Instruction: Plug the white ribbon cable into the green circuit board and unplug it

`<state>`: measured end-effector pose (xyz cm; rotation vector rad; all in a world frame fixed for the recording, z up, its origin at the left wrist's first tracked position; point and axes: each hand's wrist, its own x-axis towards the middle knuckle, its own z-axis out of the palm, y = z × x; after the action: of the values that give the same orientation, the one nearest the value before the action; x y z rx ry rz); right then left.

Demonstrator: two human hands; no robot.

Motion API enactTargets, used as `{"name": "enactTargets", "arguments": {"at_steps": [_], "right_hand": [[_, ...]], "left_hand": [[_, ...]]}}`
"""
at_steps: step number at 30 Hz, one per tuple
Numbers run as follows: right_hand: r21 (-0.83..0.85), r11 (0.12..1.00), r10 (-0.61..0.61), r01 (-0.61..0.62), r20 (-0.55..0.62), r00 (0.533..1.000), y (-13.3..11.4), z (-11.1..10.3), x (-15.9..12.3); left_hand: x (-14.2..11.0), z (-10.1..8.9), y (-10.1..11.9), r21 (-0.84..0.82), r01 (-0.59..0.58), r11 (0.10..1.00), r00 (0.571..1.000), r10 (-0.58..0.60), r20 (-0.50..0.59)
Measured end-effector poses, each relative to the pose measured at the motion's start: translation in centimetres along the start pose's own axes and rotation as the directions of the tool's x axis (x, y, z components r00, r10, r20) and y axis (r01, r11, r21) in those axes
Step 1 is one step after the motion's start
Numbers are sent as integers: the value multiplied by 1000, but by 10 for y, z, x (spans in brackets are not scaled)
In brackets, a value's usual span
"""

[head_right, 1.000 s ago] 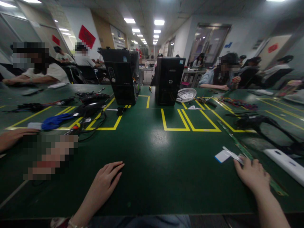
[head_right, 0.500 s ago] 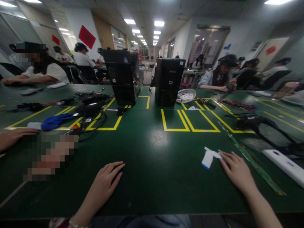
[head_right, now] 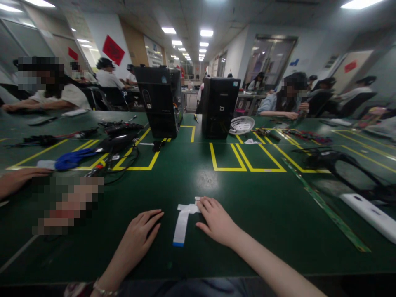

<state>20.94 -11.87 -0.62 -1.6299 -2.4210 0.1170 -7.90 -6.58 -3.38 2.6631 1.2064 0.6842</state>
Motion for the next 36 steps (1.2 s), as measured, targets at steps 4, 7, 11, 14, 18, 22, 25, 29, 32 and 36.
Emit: {"name": "enactTargets", "arguments": {"at_steps": [4,7,11,14,18,22,25,29,32,36], "right_hand": [[31,996,-83,82,55,995,-29,11,23],[52,992,-122,119,61,991,-42,18,31],[95,989,-117,112,51,992,-46,21,32],[127,986,-120,111,62,991,-45,20,28],[120,985,-136,123,110,985,-38,14,16],[42,999,24,-25,33,999,-11,2,-4],[-58,945,315,-323,-111,942,33,-10,-29],[-201,604,712,-771,-299,636,111,-33,-92],[-102,189,916,-977,-341,213,162,-46,-153],[21,-85,931,-996,-354,-87,212,-46,-218]], "left_hand": [[0,-2,2,1,-26,1000,1000,26,-4],[-1,-4,3,7,-58,998,996,58,-70],[-2,-6,5,0,-71,997,991,70,-116],[-1,-6,6,-41,-123,991,991,122,-48],[1,-6,8,-82,-145,986,989,148,28],[2,-6,8,-101,-115,988,990,122,70],[2,-6,7,-104,-105,989,990,114,80],[1,-5,5,-99,-109,989,990,117,83],[0,-4,4,-93,-117,989,989,125,81],[1,-4,4,-94,-107,990,991,114,71]]}}
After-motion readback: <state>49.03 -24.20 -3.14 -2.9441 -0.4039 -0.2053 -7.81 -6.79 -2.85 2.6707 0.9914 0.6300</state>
